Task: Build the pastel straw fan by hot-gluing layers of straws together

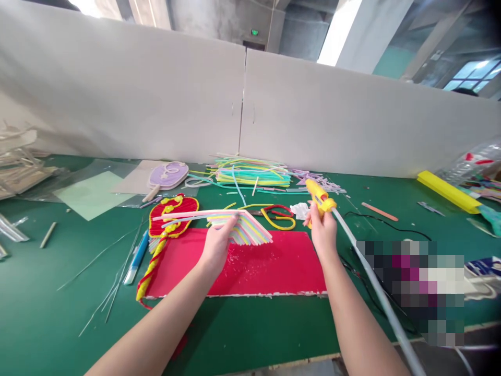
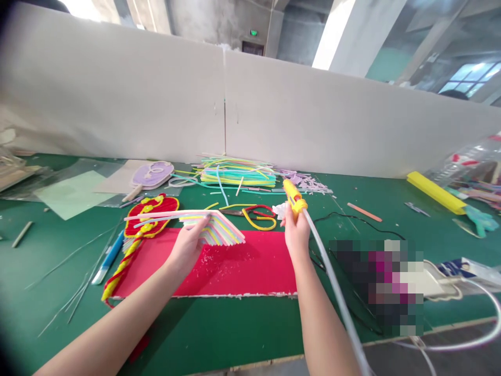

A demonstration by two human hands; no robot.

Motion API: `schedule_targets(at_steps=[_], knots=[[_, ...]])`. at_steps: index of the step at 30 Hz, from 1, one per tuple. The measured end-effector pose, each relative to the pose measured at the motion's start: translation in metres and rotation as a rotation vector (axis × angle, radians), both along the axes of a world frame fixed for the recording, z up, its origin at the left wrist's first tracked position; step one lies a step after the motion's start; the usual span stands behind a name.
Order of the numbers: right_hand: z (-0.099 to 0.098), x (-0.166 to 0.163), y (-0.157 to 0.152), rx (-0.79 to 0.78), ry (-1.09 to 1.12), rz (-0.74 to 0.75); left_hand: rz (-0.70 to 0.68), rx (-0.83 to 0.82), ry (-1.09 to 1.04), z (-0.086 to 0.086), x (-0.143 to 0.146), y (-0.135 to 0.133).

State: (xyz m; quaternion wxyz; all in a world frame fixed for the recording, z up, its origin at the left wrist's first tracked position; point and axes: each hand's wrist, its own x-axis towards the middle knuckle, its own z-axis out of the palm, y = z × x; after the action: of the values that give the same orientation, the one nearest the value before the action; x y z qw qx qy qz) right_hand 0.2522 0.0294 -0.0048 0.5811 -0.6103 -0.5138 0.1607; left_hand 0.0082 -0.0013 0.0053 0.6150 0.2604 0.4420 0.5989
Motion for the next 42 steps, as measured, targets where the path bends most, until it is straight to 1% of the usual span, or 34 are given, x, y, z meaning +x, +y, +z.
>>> schedule_targets(at_steps=[3,5,10,12,16,25,29,33,37,39,42], knots=[[0.004,-0.016,-0.004,-0.046,0.281,0.263,-0.009,0.004,0.005,0.0,0.001,-0.001],[0.005,-0.028,-0.008,-0.094,0.367,0.393,-0.019,0.008,0.003,-0.001,0.002,-0.002],[0.004,-0.047,-0.019,-0.283,0.361,0.623,-0.045,-0.002,-0.019,-0.003,0.007,-0.003],[0.003,-0.05,-0.024,-0.34,0.354,0.677,-0.053,-0.013,-0.035,-0.004,0.008,-0.003],[0.004,-0.053,-0.027,-0.36,0.357,0.678,-0.088,-0.034,-0.069,-0.005,0.008,-0.002],[-0.001,-0.05,-0.02,-0.346,0.447,0.63,-0.224,-0.015,-0.099,-0.007,0.007,-0.002],[-0.001,-0.053,-0.019,-0.34,0.393,0.619,-0.241,-0.001,-0.094,-0.005,0.008,-0.003],[-0.001,-0.052,-0.019,-0.289,0.324,0.549,-0.226,0.039,-0.092,-0.003,0.008,-0.003],[0.003,-0.04,-0.016,-0.181,0.368,0.518,-0.152,0.083,-0.092,-0.003,0.005,-0.001],[0.006,-0.032,-0.016,-0.139,0.391,0.557,-0.116,0.101,-0.091,-0.003,0.003,0.0],[0.011,-0.022,-0.018,-0.147,0.407,0.7,-0.08,0.111,-0.087,-0.003,0.001,0.001]])
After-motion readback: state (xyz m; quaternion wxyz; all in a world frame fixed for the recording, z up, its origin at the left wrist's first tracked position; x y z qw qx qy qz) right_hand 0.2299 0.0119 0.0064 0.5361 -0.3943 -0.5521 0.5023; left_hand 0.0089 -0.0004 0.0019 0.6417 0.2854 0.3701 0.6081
